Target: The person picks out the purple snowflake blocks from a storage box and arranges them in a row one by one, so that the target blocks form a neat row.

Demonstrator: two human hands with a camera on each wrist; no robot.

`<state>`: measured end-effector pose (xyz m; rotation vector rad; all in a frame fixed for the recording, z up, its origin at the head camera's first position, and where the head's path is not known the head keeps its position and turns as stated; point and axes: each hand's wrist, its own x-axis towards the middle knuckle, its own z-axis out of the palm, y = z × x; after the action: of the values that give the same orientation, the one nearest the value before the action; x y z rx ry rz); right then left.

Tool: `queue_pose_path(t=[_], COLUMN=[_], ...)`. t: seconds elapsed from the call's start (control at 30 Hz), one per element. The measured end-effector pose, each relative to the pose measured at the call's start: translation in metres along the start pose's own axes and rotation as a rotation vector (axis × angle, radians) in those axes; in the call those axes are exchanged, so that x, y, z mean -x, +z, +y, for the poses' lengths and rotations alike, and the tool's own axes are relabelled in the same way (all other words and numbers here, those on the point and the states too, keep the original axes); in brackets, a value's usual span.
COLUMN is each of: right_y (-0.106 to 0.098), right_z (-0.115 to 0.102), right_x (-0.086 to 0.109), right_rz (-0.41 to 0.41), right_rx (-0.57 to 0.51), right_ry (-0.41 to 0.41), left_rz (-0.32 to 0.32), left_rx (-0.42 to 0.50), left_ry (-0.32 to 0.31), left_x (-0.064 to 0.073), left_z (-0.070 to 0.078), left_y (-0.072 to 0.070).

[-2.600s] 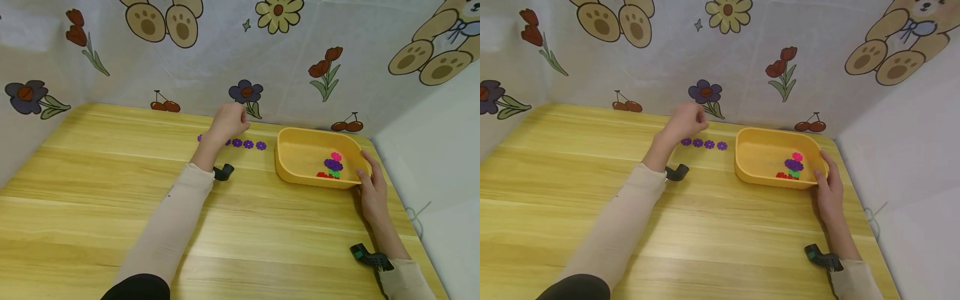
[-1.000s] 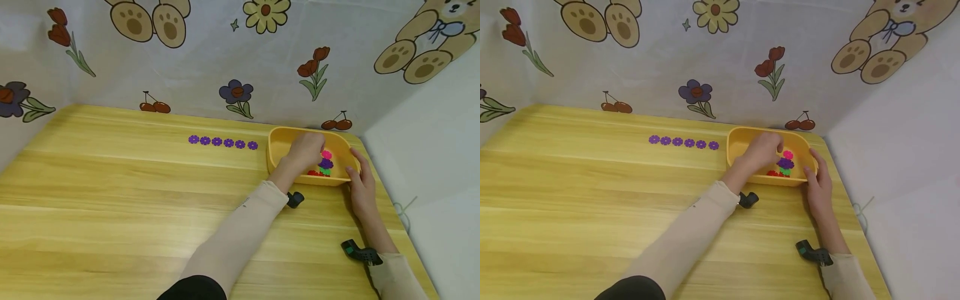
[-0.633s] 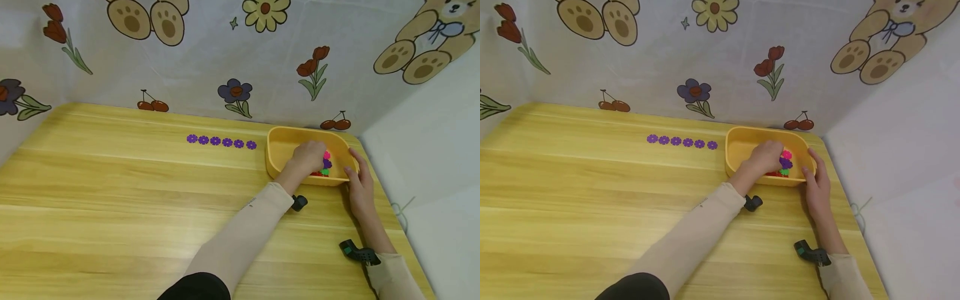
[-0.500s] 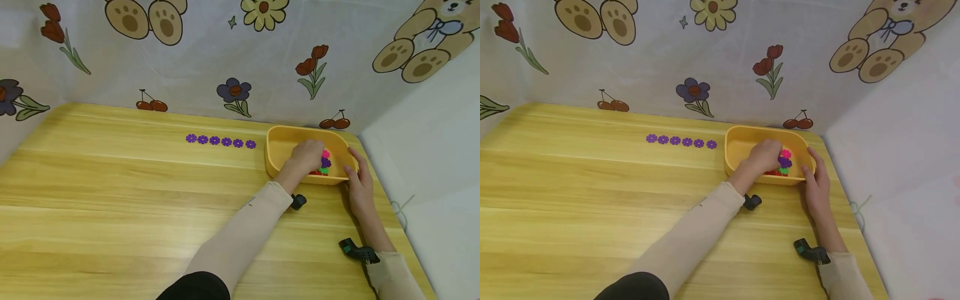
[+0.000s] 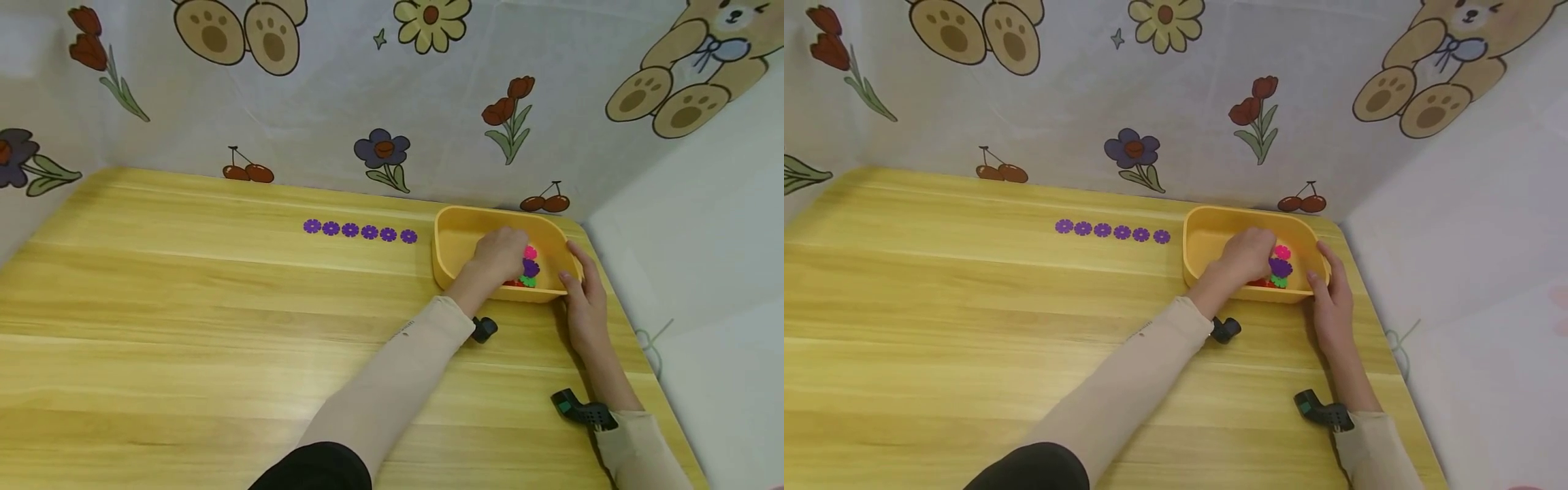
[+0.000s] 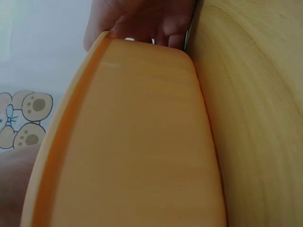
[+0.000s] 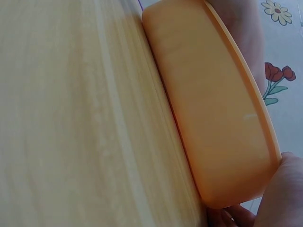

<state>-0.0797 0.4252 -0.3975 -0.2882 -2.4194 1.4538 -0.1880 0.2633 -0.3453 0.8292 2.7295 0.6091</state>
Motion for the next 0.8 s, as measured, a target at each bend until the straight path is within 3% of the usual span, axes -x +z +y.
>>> queue_pose_path(t=[0.2,0.5,0.8], right_y=[0.000,-0.001,-0.003], right_z=[-0.001,-0.001,0.000], right_x=[0.000,-0.001,0.000], right_rz=[0.009,-0.005,-0.005], right_rx=[0.033,0.028,0.063], right_ry=[-0.008,-0.015,-0.010], left_rz=[0.032,0.055,0.080], left_rx=[0.030,0.057,0.054], left_ry=[0.037,0.077,0.053], left_x=[0.007,0.028,0.046], left_z=[-0.004,-0.013,-0.032], left_y=[-0.010,-0.039,-0.068])
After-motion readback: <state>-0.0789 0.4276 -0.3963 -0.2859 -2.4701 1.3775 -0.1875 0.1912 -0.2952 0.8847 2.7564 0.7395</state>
